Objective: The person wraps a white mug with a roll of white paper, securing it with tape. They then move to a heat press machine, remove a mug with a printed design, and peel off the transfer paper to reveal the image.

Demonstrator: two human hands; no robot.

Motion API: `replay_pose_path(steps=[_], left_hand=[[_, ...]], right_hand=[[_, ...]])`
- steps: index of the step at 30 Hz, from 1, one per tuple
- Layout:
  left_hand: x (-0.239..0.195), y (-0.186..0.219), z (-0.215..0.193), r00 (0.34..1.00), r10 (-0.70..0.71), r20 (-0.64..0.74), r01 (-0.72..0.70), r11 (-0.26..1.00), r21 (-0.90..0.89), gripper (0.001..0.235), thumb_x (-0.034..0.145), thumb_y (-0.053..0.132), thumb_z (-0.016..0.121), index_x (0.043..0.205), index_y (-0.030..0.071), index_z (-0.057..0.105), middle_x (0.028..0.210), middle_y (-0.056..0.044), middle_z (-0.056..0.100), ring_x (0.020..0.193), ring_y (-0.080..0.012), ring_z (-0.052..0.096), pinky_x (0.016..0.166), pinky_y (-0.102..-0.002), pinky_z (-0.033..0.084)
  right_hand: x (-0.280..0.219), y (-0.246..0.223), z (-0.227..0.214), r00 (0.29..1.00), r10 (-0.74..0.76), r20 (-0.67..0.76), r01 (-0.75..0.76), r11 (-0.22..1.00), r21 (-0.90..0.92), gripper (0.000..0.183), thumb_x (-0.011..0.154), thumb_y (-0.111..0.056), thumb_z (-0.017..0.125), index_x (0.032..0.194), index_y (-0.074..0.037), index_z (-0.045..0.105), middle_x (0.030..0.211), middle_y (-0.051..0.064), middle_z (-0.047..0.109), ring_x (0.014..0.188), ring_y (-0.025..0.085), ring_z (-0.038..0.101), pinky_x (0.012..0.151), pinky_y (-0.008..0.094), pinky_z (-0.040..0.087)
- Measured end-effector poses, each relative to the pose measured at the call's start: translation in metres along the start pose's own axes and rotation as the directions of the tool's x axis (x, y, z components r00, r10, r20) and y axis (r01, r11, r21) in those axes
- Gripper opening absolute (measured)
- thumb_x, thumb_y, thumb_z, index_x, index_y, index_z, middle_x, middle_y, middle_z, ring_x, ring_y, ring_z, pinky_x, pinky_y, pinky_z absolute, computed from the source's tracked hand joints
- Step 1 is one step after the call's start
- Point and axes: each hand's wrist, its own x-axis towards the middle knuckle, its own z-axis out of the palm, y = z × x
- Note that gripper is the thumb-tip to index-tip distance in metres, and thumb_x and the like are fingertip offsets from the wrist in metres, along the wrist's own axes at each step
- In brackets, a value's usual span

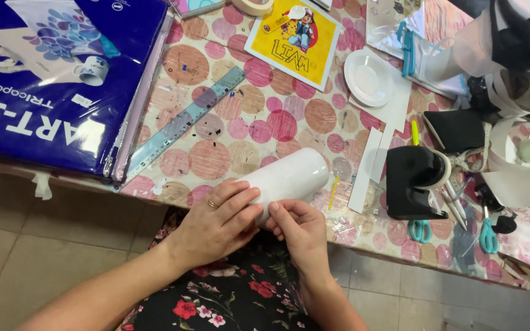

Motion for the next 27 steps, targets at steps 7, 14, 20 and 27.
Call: replay_pose_path(steps=[7, 14, 20, 27], left_hand=[[0.006, -0.002, -0.004, 0.997, 0.043, 0.068, -0.050, 0.993, 0.111, 0.027, 0.099, 0.024, 0.067, 0.123, 0.013, 0.061, 0.148, -0.002, 0.054, 0.123, -0.0341, 0.052, 0.101, -0.050, 0.052], [0.003, -0.007, 0.015, 0.997, 0.055, -0.061, -0.045, 0.986, 0.163, 0.033, 0.086, 0.027, 0.060, 0.117, 0.019, 0.066, 0.135, -0.002, 0.065, 0.118, -0.0369, 0.057, 0.097, -0.048, 0.048], [0.005, -0.009, 0.011, 0.999, 0.038, -0.034, -0.032, 0.986, 0.163, 0.036, 0.085, 0.030, 0.063, 0.118, 0.017, 0.067, 0.133, -0.005, 0.066, 0.114, -0.0403, 0.059, 0.095, -0.047, 0.050], [0.007, -0.011, 0.008, 0.999, 0.021, -0.030, -0.016, 0.989, 0.148, 0.043, 0.081, 0.036, 0.070, 0.119, 0.016, 0.067, 0.130, -0.004, 0.067, 0.110, -0.0363, 0.062, 0.094, -0.042, 0.053]], right_hand=[[0.001, 0.003, 0.002, 1.000, 0.011, -0.029, -0.011, 1.000, 0.010, 0.015, 0.091, -0.016, 0.075, 0.090, -0.002, 0.075, 0.062, 0.009, 0.072, 0.050, 0.008, 0.057, 0.048, 0.020, 0.045], [0.013, 0.011, 0.007, 0.996, -0.040, -0.082, 0.041, 0.999, 0.004, 0.016, 0.087, -0.012, 0.080, 0.083, 0.003, 0.077, 0.053, 0.016, 0.069, 0.044, 0.012, 0.060, 0.040, 0.021, 0.051], [0.015, 0.013, 0.004, 0.997, -0.034, -0.068, 0.030, 0.998, -0.059, 0.025, 0.085, -0.019, 0.084, 0.075, 0.001, 0.073, 0.050, 0.014, 0.067, 0.042, 0.010, 0.055, 0.039, 0.021, 0.046], [0.014, 0.034, -0.005, 0.996, -0.055, -0.068, 0.040, 0.976, -0.213, 0.030, 0.085, -0.027, 0.086, 0.073, -0.005, 0.070, 0.049, 0.009, 0.068, 0.044, 0.010, 0.053, 0.044, 0.024, 0.045]])
